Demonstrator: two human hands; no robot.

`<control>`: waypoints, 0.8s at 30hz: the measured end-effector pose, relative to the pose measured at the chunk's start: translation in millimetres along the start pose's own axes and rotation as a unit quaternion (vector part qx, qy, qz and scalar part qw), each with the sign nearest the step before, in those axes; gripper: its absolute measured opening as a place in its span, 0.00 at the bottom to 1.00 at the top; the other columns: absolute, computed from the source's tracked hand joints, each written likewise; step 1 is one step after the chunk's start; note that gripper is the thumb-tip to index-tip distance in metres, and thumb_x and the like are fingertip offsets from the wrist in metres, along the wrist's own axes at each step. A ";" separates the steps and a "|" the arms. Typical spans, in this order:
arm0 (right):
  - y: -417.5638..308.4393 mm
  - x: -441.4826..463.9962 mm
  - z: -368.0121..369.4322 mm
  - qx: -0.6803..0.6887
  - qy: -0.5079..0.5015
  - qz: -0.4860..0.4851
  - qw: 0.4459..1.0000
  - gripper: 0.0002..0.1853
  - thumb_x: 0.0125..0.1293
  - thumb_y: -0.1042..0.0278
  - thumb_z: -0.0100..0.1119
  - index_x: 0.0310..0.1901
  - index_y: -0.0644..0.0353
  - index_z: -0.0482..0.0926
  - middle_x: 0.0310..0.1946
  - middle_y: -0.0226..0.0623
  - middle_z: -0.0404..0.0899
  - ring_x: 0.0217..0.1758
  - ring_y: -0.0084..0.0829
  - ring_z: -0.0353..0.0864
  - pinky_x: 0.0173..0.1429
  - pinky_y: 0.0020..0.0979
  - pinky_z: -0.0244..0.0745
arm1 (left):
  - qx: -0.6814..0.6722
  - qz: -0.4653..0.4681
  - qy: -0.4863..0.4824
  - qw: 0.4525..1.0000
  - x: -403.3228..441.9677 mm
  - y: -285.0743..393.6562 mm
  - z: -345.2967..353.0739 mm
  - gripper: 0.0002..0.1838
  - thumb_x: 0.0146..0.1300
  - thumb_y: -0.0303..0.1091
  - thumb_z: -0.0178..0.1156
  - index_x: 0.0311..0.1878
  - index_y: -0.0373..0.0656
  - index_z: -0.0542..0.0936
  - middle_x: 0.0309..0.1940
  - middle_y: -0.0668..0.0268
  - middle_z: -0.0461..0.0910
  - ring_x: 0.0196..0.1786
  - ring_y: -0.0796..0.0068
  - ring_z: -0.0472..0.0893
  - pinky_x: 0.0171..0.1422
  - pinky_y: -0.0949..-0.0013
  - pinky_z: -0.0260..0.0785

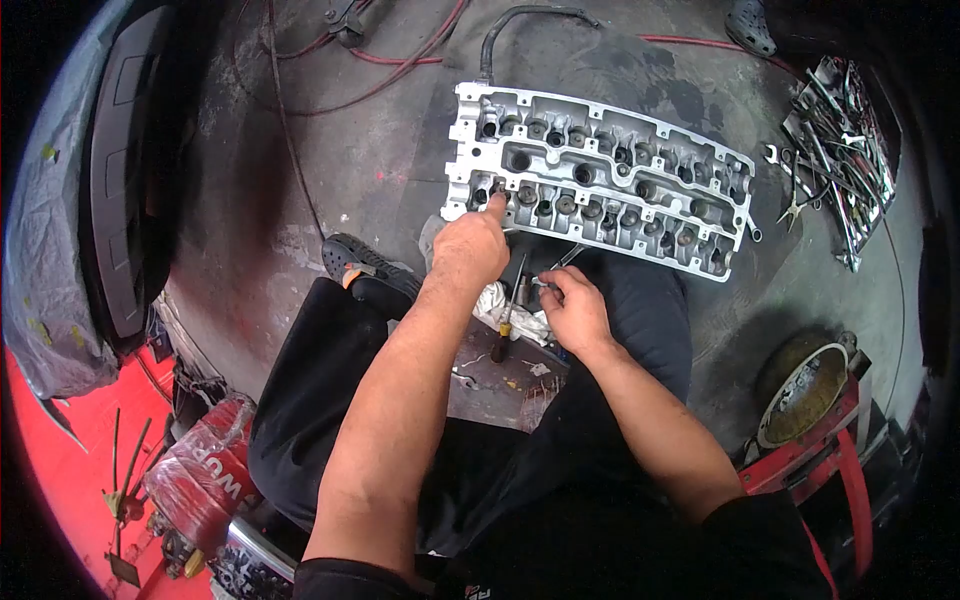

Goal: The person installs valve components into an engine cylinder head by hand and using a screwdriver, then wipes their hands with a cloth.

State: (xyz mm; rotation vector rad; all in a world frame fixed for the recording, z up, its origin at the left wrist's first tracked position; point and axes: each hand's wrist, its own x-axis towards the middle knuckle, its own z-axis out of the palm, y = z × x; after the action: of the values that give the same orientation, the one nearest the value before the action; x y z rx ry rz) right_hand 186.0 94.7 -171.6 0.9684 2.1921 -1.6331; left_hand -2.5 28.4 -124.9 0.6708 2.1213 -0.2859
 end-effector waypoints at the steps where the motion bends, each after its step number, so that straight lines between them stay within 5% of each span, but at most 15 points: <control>1: 0.4 0.6 0.5 0.001 0.000 -0.001 1.000 0.11 0.64 0.70 0.60 0.47 0.59 0.84 0.45 0.44 0.82 0.43 0.45 0.86 0.50 0.43 0.80 | 0.001 0.000 0.001 1.000 -0.3 -2.8 3.3 0.35 0.64 0.33 0.59 0.75 0.45 0.62 0.52 0.46 0.84 0.56 0.51 0.84 0.62 0.52 0.76; 7: 1.1 -0.1 1.9 -0.003 -0.001 -0.003 1.000 0.10 0.65 0.69 0.60 0.47 0.59 0.84 0.44 0.43 0.82 0.43 0.45 0.85 0.51 0.42 0.80 | -0.149 0.030 0.054 0.987 1.7 -19.4 39.4 0.42 0.63 0.34 0.58 0.80 0.49 0.54 0.52 0.42 0.82 0.58 0.46 0.81 0.63 0.47 0.73; 10: 2.1 0.2 2.2 -0.007 -0.004 -0.003 1.000 0.10 0.65 0.69 0.60 0.47 0.58 0.84 0.44 0.42 0.82 0.43 0.45 0.85 0.50 0.42 0.80 | -0.265 0.040 0.056 0.962 2.2 -18.5 42.6 0.45 0.62 0.27 0.57 0.82 0.57 0.52 0.45 0.45 0.85 0.45 0.56 0.87 0.51 0.58 0.79; 12: 3.0 0.8 2.9 -0.007 -0.009 0.003 1.000 0.10 0.65 0.69 0.60 0.47 0.57 0.84 0.45 0.42 0.82 0.43 0.44 0.85 0.50 0.42 0.81 | -0.520 -0.017 -0.052 0.853 -3.0 -13.5 37.9 0.46 0.63 0.22 0.54 0.83 0.60 0.49 0.44 0.51 0.85 0.41 0.64 0.87 0.46 0.62 0.80; 18: 0.5 -0.2 1.8 -0.006 -0.009 0.012 1.000 0.10 0.65 0.69 0.61 0.46 0.57 0.84 0.45 0.41 0.82 0.43 0.43 0.86 0.50 0.42 0.81 | -0.672 -0.020 -0.034 0.739 -7.7 -9.1 42.3 0.49 0.61 0.20 0.54 0.83 0.62 0.47 0.45 0.55 0.84 0.41 0.66 0.86 0.44 0.64 0.80; 22: 3.2 0.2 4.0 -0.011 -0.004 -0.002 1.000 0.10 0.65 0.69 0.61 0.46 0.57 0.84 0.44 0.41 0.82 0.43 0.43 0.86 0.50 0.42 0.81 | -0.657 -0.025 0.001 0.754 -11.2 -15.2 46.4 0.46 0.61 0.21 0.55 0.82 0.59 0.54 0.43 0.55 0.86 0.42 0.64 0.87 0.46 0.62 0.79; 24: 4.0 0.4 4.7 -0.015 -0.001 -0.008 1.000 0.10 0.65 0.69 0.61 0.46 0.58 0.84 0.44 0.41 0.82 0.43 0.43 0.86 0.50 0.42 0.80 | -0.295 0.034 0.145 0.944 -12.1 -21.1 45.5 0.40 0.60 0.21 0.55 0.77 0.55 0.63 0.40 0.53 0.86 0.44 0.56 0.87 0.51 0.56 0.78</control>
State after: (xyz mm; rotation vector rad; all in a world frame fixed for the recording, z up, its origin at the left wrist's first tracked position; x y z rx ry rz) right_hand 187.4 91.1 -176.5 0.9422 2.2228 -1.6017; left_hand 22.4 -13.0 -143.1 0.4410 2.2877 0.5053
